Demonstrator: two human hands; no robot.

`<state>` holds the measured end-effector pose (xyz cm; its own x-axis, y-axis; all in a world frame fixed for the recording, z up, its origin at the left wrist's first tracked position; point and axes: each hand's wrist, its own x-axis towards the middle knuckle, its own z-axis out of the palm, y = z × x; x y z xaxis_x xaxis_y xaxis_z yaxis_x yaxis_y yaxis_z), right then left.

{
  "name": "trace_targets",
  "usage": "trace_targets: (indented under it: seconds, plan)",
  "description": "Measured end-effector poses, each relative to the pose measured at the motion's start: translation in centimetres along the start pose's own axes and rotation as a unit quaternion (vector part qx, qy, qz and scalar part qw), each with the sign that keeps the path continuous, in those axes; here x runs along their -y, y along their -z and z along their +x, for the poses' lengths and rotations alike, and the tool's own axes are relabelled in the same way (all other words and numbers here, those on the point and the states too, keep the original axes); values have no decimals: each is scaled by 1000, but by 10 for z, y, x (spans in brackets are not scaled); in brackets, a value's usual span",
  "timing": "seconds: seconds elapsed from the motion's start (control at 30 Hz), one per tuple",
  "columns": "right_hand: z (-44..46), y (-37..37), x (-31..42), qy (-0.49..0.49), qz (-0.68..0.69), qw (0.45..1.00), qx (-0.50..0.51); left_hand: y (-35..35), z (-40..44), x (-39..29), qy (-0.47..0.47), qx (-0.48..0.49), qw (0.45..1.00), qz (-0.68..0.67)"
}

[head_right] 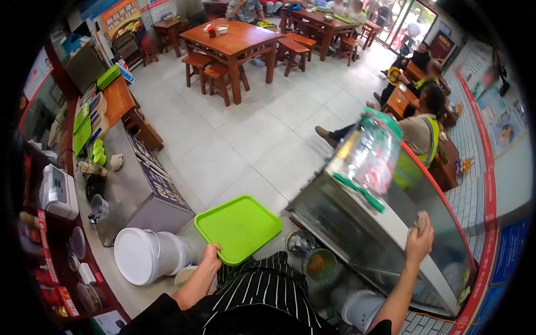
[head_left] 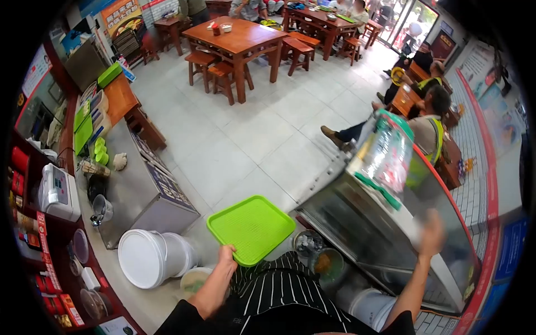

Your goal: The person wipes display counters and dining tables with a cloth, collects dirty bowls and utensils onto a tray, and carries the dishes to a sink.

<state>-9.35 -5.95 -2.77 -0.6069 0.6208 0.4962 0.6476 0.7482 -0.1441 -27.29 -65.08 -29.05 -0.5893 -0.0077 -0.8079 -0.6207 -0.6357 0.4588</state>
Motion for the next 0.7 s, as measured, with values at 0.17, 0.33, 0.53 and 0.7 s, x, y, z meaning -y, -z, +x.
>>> trace_targets:
  seconds: [0.17, 0.33, 0.53, 0.7]
  plan:
    - [-12, -42, -18, -11, -152, 983, -100, 8, 63, -83, 0, -27, 999, 29]
    - [-7, -29, 34, -278, 84, 953, -89, 2, 99, -144, -55, -27, 998, 33]
    - [2, -32, 10, -287, 2, 945, -156, -35, 169, -200, 5, -44, 998, -35]
    - [12, -77, 31, -297, -171, 913, -223, -94, 242, -263, 3, -96, 995, -30]
